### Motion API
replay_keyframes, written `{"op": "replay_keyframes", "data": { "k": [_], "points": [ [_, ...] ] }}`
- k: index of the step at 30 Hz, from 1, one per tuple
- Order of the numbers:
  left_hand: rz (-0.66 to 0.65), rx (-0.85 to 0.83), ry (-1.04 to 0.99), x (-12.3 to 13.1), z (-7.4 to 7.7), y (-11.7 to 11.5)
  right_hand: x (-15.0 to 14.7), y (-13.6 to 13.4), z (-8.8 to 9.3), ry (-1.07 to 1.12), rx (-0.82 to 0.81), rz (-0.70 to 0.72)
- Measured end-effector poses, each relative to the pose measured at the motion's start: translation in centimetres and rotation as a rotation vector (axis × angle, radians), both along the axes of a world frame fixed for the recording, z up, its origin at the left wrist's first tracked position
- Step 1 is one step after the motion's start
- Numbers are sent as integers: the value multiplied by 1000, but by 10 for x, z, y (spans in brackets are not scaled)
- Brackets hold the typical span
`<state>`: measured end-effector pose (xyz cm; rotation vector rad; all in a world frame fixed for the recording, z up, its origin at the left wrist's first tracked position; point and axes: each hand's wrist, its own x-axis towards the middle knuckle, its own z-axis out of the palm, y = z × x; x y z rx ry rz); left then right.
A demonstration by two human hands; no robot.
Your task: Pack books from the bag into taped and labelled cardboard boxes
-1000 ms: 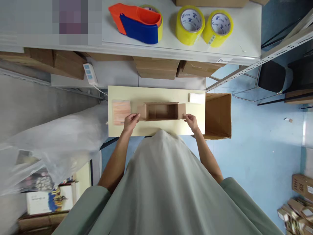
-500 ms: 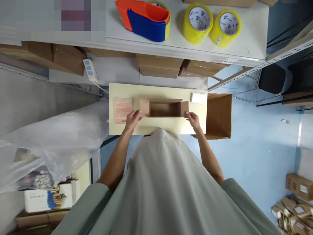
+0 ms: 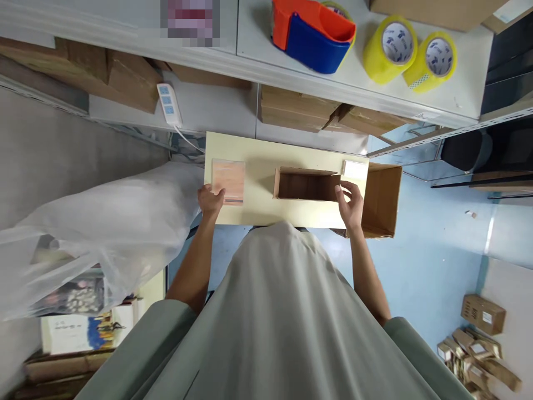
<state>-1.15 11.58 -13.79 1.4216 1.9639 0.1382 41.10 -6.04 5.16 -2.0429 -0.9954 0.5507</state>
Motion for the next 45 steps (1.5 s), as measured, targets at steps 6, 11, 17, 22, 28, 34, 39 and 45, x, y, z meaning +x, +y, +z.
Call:
{"op": "replay_keyframes", "data": {
  "k": [6, 11, 17, 22, 28, 34, 39, 45],
  "points": [
    [20, -84, 85, -2, -10, 5, -31, 6, 9, -2, -33, -3],
    [38, -103, 131, 1, -10, 5, -44, 2, 9, -3, -63, -31],
    [17, -108, 115, 0, -8, 11, -52, -1, 11, 18, -69, -38],
    [24, -27, 21, 0, 4, 15, -53, 2, 13, 29, -82, -22],
    [135, -81, -334, 4, 41, 18, -50, 13, 10, 122, -66, 49],
    [161, -120, -814, 16, 120, 18, -55, 33, 14, 324, -8, 161],
    [52, -204, -952, 51, 179, 10, -62, 50, 21, 658, 18, 262],
    [-26, -242, -935, 110, 191, -7, -60, 52, 31, 880, 54, 335]
  ]
}}
